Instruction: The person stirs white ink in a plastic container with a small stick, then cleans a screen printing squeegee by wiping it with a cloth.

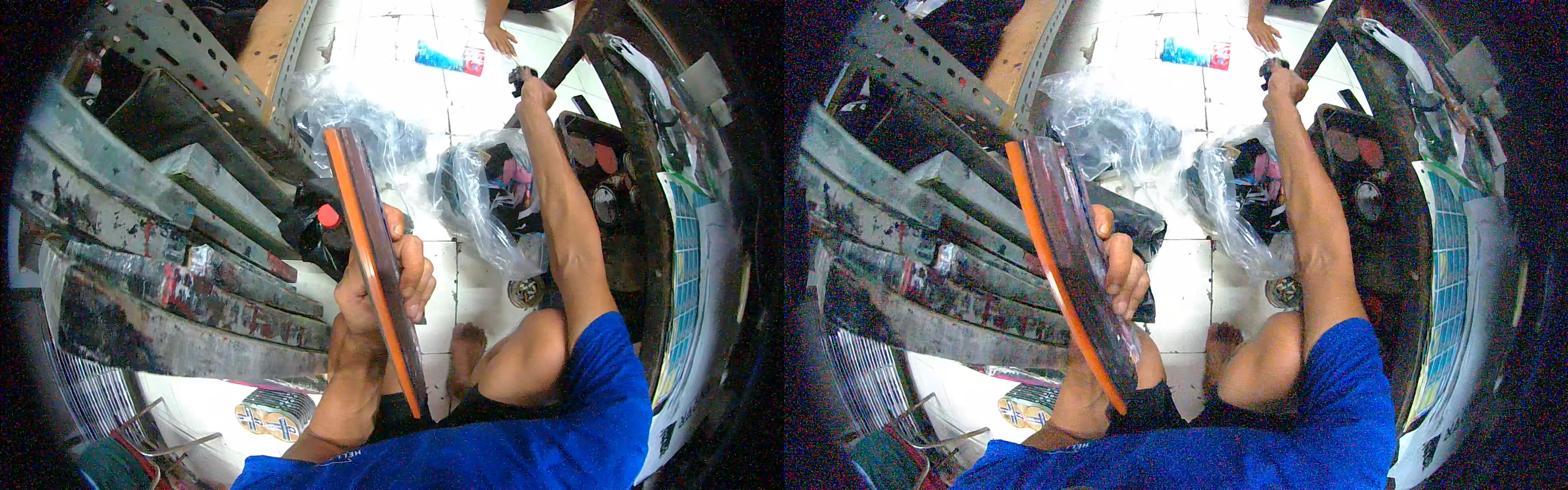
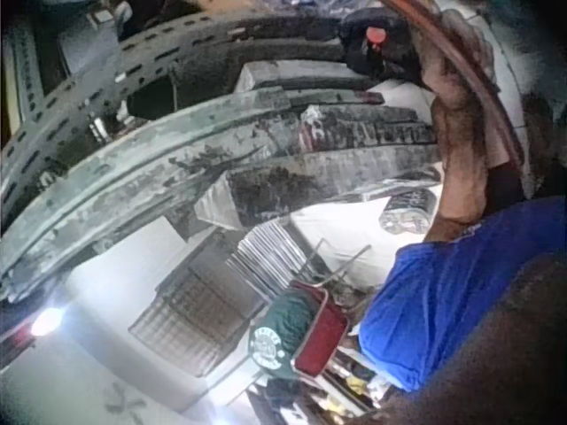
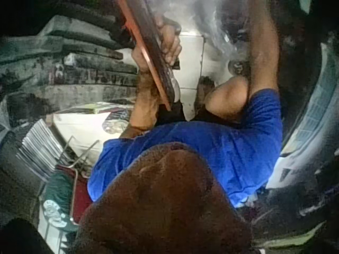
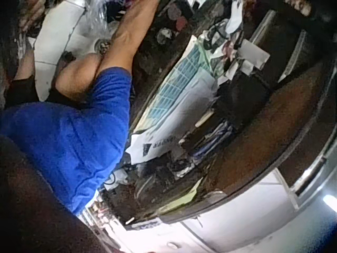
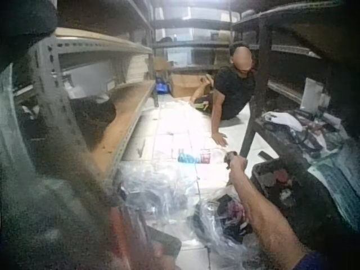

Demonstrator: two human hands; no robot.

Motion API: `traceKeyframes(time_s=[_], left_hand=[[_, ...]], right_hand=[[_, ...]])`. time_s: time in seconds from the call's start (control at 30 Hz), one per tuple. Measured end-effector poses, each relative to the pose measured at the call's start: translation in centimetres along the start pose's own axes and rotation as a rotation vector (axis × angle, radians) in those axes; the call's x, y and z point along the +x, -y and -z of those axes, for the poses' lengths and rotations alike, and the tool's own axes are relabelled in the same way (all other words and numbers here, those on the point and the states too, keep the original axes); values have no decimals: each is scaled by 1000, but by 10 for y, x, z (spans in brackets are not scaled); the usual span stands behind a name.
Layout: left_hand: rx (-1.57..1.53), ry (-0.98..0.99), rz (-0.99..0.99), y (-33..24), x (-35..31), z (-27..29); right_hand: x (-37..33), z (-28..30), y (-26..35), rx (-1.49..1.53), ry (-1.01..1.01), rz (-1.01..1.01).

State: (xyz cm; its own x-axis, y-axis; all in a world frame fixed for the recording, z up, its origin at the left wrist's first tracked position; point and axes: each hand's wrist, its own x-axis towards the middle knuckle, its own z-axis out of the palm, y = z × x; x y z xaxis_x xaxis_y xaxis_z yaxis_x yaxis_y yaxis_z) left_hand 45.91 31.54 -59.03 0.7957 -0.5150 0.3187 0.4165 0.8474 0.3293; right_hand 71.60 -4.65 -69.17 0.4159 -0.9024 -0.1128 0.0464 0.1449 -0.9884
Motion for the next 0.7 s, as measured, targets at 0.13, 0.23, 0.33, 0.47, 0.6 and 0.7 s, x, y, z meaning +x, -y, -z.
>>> traceKeyframes(time_s=[0.13, 0.23, 0.33, 0.47, 0.6, 0.7], left_hand=[[20, -27, -4, -2, -4, -6], [19, -74, -15, -3, -7, -9], [18, -88, -2, -4, -8, -9], [22, -91, 10, -3, -6, -9], [64, -149, -5, -4, -10, -8], [73, -165, -2, -5, -10, -8]], right_hand=[[20, -3, -37, 467, 86, -341], [15, -15, -43, 543, 136, -408], [12, -20, -47, 567, 115, -428], [11, -14, -39, 582, 80, -429], [-25, -8, -2, -113, -65, -155], [-30, 9, 9, -535, 93, 512]])
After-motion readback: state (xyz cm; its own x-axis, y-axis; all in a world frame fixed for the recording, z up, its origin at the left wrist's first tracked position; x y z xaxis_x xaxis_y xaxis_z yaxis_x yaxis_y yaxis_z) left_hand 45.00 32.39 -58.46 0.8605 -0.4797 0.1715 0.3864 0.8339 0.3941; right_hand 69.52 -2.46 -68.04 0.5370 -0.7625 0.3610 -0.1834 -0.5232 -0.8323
